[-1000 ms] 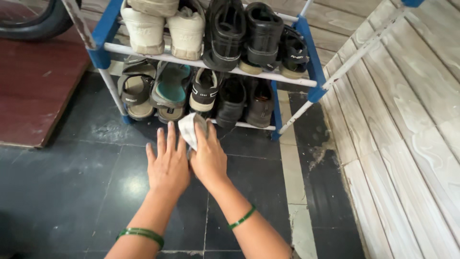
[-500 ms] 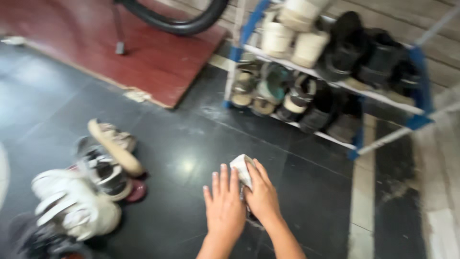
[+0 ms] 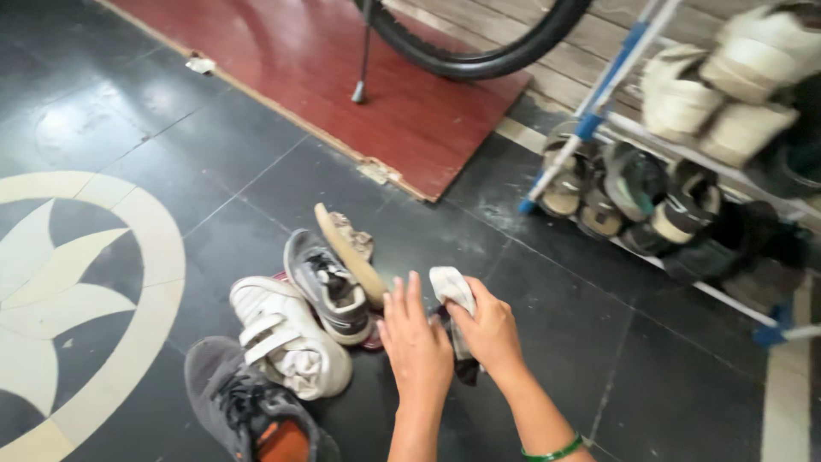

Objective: The person sits on the floor and wipes several pairs of shoes and sandals with a cloth. They handle flip-flops, white sneakers, and dark sneakers, wiping each item individually and placing them back on a shoe rack.

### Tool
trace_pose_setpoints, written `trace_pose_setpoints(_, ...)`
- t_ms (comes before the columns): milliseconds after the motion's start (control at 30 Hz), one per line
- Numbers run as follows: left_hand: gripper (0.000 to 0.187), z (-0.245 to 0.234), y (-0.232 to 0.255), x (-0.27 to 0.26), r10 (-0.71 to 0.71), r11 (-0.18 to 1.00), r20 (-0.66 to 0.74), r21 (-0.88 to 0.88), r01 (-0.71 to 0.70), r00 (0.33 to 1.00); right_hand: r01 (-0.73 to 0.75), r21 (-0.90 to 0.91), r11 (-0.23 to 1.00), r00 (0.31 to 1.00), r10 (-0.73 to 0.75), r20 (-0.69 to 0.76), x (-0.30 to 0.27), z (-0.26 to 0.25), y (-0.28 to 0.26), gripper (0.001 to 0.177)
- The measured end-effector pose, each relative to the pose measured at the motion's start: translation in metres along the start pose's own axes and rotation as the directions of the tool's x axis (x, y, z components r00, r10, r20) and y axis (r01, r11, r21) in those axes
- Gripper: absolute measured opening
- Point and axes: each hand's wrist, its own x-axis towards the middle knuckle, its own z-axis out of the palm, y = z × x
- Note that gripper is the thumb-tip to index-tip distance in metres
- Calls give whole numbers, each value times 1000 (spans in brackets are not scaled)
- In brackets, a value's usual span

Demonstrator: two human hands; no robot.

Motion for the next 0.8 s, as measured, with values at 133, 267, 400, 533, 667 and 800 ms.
trace_pose_setpoints(133,61,-21,-55,39,-91,981,-323,-192,29,942,43,-29,999,997,-45,-62,29,80,-25,42)
trace_pose_setpoints(267,59,-19,-109,61,-240,952,-404,-273,134,883,137,-172,975,991,-137,13,52,161,-40,56)
trace_pose_setpoints(400,58,-7,-138,69,-322,924,-335,-315,217,886,-76,-406,911,941,200,274,54,194,-41,62)
trace_pose_setpoints(533,61,-8,-138,65,-397,881,-298,-390,269,868,-21,-398,917,956,136,262,54,194,-31,62)
trace_pose_setpoints(667,60,-18,-114,59,-431,853,-277,-435,288,859,-55,-358,932,951,158,267,50,176,-29,56)
trace_pose_setpoints(800,55,-26,-73,51,-397,898,-304,-321,299,866,-31,-284,958,953,114,281,37,134,-31,49)
